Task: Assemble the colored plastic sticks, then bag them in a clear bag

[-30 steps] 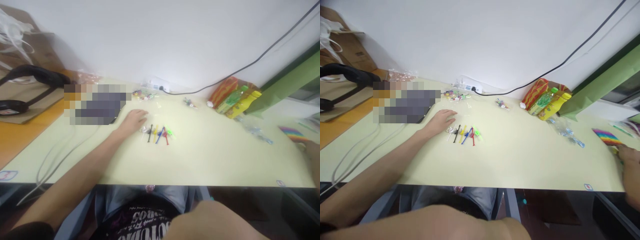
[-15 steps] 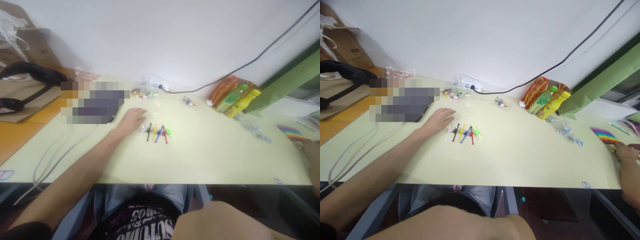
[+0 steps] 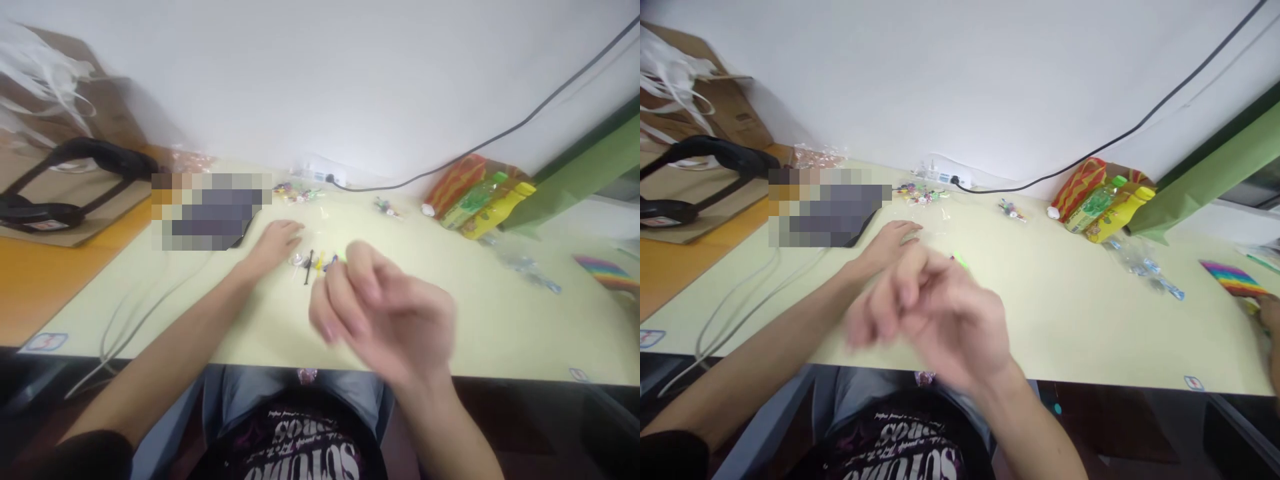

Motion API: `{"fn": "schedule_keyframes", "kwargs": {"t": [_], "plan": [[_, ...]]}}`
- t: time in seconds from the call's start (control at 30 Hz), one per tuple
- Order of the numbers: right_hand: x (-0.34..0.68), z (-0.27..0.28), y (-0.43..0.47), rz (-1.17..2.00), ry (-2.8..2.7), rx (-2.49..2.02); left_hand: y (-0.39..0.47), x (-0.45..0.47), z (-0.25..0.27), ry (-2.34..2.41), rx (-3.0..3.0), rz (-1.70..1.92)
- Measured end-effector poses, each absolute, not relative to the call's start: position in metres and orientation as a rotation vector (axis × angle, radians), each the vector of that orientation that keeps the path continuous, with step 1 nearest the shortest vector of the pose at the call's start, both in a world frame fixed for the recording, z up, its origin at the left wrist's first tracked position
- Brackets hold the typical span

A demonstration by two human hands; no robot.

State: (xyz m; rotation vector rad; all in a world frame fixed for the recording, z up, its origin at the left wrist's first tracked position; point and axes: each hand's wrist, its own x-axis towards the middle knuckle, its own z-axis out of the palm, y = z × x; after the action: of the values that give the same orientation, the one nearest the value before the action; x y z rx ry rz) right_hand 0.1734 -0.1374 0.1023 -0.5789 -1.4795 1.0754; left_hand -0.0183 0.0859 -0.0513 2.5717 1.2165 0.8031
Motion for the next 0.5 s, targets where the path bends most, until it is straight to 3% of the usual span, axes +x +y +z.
{"fn": "schedule_keyframes", "kwargs": {"t": [0.07,0.2,0.5], "plan": [[0.168,0.087,-0.103,0.896,-1.57,-0.836,0.085,-0.02,-0.05,1.221,2.584,0.792],[0.162,0.047,-0.047,0.249,-2.043,-1.423,0.086,-0.025,-0.048,1.193,2.585,0.819],[0.144,0.003,-0.023,0.076,-2.429,-1.638,0.087,-0.03,-0.042,1.209,2.579,0.8]]}}
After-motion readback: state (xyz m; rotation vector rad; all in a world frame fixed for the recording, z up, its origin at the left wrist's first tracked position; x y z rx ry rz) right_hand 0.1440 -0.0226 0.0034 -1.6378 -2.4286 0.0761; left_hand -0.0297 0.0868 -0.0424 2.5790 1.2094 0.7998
